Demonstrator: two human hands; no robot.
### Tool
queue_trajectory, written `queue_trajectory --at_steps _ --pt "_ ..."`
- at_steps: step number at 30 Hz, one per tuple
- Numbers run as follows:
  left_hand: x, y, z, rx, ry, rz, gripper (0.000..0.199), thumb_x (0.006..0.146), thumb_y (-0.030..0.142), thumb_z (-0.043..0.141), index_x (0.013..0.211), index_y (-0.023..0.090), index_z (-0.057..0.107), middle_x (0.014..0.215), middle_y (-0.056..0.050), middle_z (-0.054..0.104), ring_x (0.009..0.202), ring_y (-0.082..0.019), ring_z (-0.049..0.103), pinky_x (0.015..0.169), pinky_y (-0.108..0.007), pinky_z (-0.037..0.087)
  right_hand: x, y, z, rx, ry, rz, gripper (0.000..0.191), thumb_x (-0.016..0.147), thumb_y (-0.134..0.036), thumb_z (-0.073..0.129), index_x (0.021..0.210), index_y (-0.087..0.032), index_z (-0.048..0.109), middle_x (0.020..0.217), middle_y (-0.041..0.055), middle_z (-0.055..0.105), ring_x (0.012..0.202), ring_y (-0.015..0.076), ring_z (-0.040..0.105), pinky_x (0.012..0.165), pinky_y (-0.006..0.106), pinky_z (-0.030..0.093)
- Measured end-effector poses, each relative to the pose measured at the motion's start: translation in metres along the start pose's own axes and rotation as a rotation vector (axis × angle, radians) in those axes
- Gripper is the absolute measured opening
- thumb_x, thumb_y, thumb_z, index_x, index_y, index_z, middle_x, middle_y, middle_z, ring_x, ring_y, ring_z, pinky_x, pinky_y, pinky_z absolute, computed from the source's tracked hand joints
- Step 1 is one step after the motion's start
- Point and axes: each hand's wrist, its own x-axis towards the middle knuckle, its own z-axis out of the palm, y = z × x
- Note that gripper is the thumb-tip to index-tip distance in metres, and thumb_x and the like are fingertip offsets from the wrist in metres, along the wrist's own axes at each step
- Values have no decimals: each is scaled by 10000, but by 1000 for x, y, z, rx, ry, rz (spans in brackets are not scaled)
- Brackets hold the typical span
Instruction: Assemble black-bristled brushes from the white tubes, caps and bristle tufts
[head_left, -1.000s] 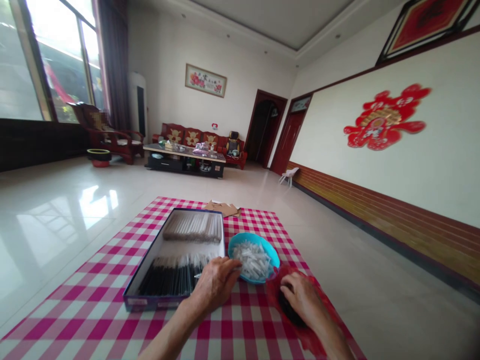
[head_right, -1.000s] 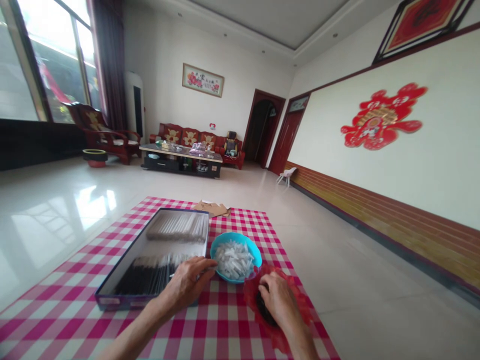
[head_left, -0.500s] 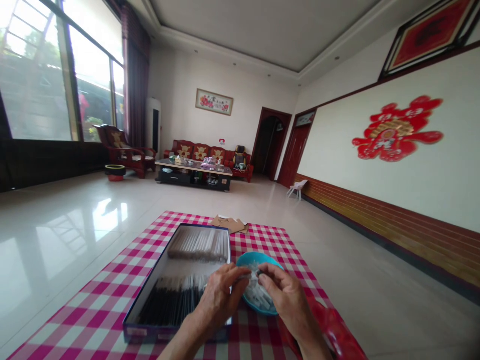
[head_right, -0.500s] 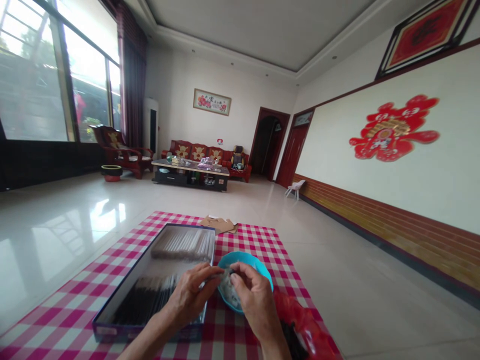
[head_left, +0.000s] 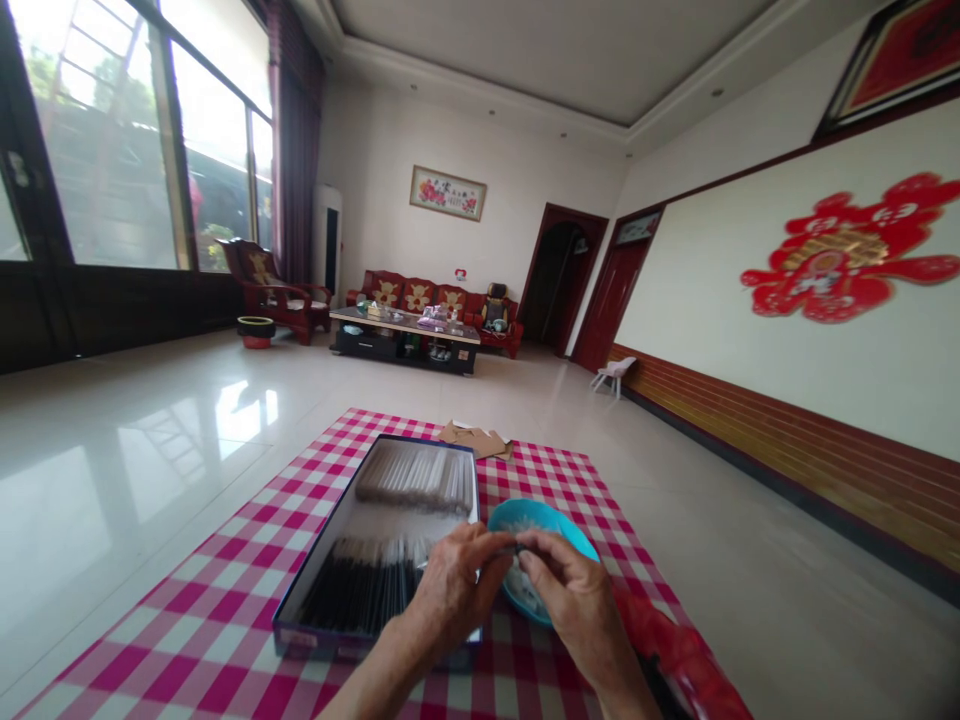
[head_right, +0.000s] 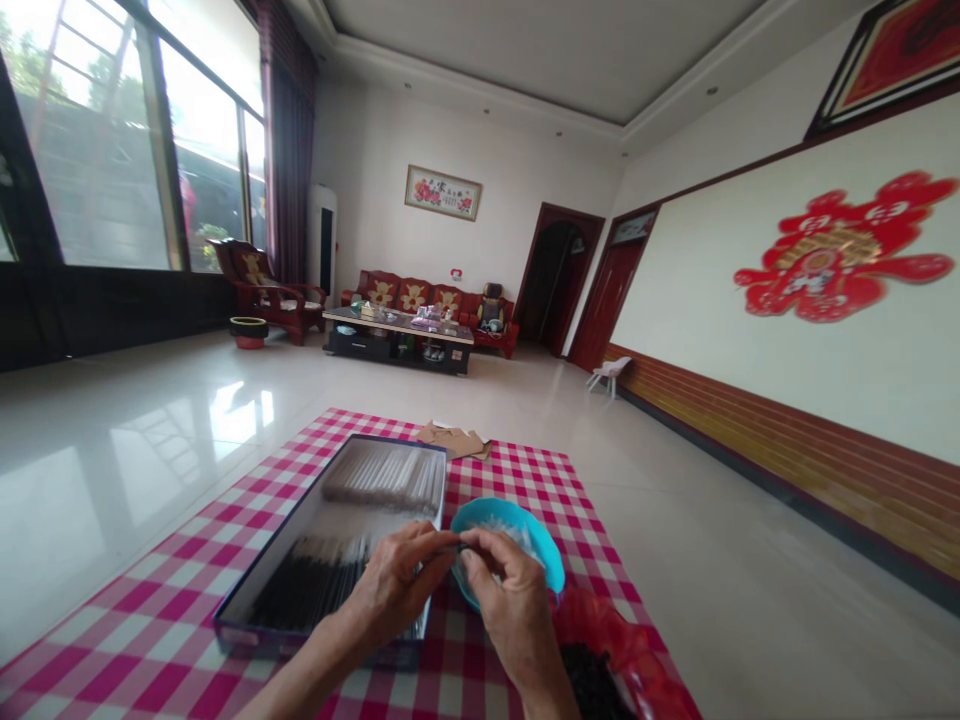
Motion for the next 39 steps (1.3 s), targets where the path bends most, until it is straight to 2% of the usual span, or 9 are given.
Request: queue_trajectory --at_steps 4,8,12,19,25,30,32,36,39 --pt "0 -2 0 45 3 4 218 888 231 478 1013 238 656 751 -23 596 697 -141 555 618 -226 410 0 -1 2 -35 -8 -41 182 816 -320 597 939 -219 685 925 47 703 868 204 659 792 290 531" --pt "0 -3 -1 2 31 -26 199 864 231 518 1017 214 643 834 -31 659 765 -155 597 699 -253 443 -1 -2 2 -32 -34 -48 198 828 -324 581 958 -215 682 972 61 696 913 216 650 816 307 524" --pt "1 1 -5 -30 13 -93 112 842 230 555 907 201 641 800 -8 672 741 -148 608 684 -240 441 0 -4 0 -40 -36 -27 198 824 -350 581 926 -214 682 915 58 699 867 221 650 773 302 529" --pt "1 8 -9 1 -14 -19 90 847 201 546 888 192 625 788 -10 654 755 -150 591 692 -244 421 -1 -13 -6 -160 -106 -94 183 878 -349 504 865 -211 624 789 22 654 739 176 615 687 257 498" --pt "1 13 -9 32 -39 6 102 868 211 518 862 184 616 773 -14 637 738 -146 575 684 -245 408 -2 -7 9 -285 -9 -261 220 930 -284 388 799 -206 547 771 26 583 747 162 562 710 263 446" --pt "1 13 -8 62 -41 1 146 884 239 493 827 177 612 731 -18 619 705 -147 564 661 -247 402 -3 -3 15 -334 75 -208 331 937 -328 377 643 -220 487 615 -2 515 589 148 509 599 264 410" --pt "1 12 -8 63 -35 -9 133 878 237 498 852 181 616 746 -20 627 710 -150 571 663 -247 406 -4 -7 11 -294 50 -165 335 945 -337 345 672 -223 502 630 2 532 598 152 519 592 262 418" --pt "2 9 -10 55 -27 -34 119 865 208 505 875 186 621 785 -26 646 748 -157 590 690 -253 416 -4 -16 1 -206 -41 -137 178 915 -333 416 898 -224 556 838 26 611 787 177 581 717 267 464" --pt "2 10 -11 60 -23 -35 119 861 210 508 872 187 624 783 -27 649 745 -157 590 688 -255 418 -3 -18 -2 -216 -94 -154 138 889 -318 459 908 -219 554 864 26 613 821 182 583 744 272 471"
